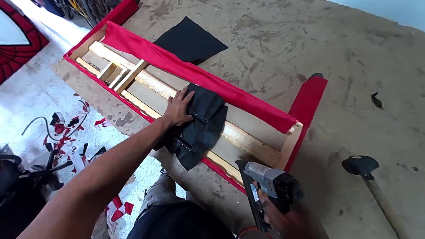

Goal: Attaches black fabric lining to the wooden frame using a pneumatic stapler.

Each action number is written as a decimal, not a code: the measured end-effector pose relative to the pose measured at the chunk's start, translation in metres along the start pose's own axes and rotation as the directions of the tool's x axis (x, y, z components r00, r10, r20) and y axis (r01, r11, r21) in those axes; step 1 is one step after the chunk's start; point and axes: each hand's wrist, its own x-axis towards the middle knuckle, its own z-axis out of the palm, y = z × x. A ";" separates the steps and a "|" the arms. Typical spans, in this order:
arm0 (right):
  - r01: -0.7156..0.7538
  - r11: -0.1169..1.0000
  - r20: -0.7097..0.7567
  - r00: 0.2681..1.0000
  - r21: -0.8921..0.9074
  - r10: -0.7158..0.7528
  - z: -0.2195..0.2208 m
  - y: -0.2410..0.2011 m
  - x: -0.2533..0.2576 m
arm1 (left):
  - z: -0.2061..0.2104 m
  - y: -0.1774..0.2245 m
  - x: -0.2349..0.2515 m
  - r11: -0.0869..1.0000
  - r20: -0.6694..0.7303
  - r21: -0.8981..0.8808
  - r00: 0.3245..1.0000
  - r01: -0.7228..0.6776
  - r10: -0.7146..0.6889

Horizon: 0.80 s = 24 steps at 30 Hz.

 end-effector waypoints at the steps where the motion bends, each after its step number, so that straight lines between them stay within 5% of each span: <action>1: -0.004 1.000 0.009 1.000 -0.013 0.004 0.000 -0.003 0.003 | 0.002 0.002 0.000 1.000 -0.001 -0.006 1.000 -0.005 0.005; 15: 0.034 0.982 0.109 0.994 -0.185 -0.014 0.011 -0.053 0.051 | 0.010 -0.006 0.001 0.999 0.049 -0.008 0.998 0.045 -0.045; 20: 0.061 0.946 0.126 0.992 -0.319 -0.021 -0.003 -0.088 0.079 | -0.026 0.042 -0.090 0.950 -0.312 -0.312 0.946 -0.016 -0.087; 24: 0.049 0.911 0.175 0.984 -0.410 0.026 -0.002 -0.123 0.119 | 0.023 0.100 -0.163 0.916 0.099 -0.397 0.990 -0.054 0.101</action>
